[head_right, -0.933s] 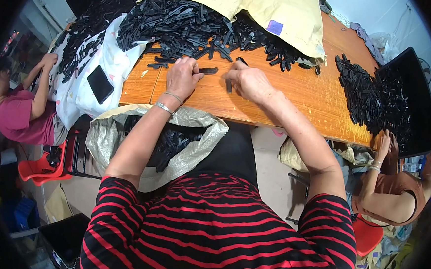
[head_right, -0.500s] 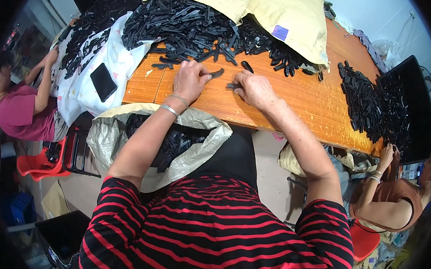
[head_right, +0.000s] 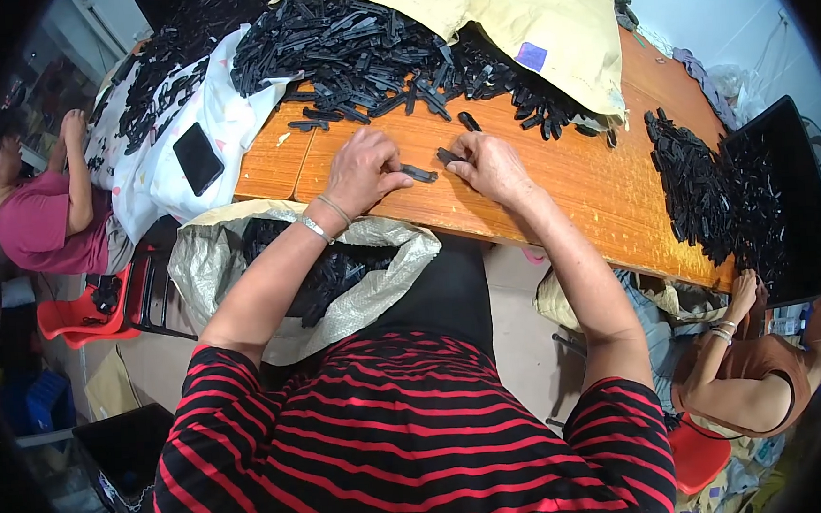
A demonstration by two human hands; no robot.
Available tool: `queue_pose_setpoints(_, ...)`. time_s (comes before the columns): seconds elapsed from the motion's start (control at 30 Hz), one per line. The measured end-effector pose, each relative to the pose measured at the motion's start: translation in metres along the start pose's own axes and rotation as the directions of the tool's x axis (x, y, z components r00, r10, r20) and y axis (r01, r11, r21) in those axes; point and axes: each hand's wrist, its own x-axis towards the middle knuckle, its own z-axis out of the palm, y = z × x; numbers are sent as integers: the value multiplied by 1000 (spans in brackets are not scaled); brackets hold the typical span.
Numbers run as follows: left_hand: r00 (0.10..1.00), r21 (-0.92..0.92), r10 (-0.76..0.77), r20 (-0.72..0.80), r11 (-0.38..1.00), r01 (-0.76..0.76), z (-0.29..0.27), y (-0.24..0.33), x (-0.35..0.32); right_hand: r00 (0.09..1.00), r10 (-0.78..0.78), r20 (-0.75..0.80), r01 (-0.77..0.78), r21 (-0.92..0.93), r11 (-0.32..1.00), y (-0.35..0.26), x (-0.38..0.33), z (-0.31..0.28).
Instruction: Sorting and inspecting small black plastic components on a workbench in a manufacturing environment.
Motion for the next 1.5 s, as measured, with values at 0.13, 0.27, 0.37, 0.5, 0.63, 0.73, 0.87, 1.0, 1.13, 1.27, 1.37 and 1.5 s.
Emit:
queue_pose_setpoints(0.13,993,-37,-117,-13,992,117,1,3,1,989,-131,-62,130,-22,991,-9,-3,1)
queue_pose_setpoints(0.27,999,1,-49,5,999,49,3,-3,1,975,-202,-90,206,34,978,-30,-5,12)
queue_pose_setpoints(0.37,999,2,-48,21,999,48,4,-4,0,962,-242,-126,242,-16,970,-36,-4,21)
queue_pose_setpoints(0.5,995,-100,-98,15,990,99,6,-1,0,946,-288,-149,284,-45,958,-33,-2,27)
queue_pose_setpoints(0.63,976,-252,-213,40,943,216,8,-2,-2,941,-294,-166,296,-14,955,-35,-2,25)
queue_pose_setpoints(0.73,888,-639,-412,205,631,440,10,-3,-4,939,-295,-180,302,14,953,-36,0,24)
queue_pose_setpoints(0.87,828,-841,-460,322,263,473,1,4,-4,922,-308,-233,330,59,942,-34,-1,22)
queue_pose_setpoints(1.0,872,-872,-405,276,277,405,-14,15,-4,889,-382,-253,406,47,913,-43,-4,16)
queue_pose_setpoints(1.13,898,-847,-377,229,377,375,-22,29,-4,826,-474,-305,479,-64,875,-54,-11,14)
queue_pose_setpoints(1.27,889,-833,-434,144,432,346,-19,37,-5,819,-463,-339,457,-101,884,-65,-15,12)
queue_pose_setpoints(1.37,879,-833,-459,129,430,347,-24,42,-4,821,-458,-342,456,-91,885,-67,-16,9)
queue_pose_setpoints(1.5,894,-867,-434,112,396,301,-26,43,-5,817,-463,-344,478,-44,877,-67,-15,7)
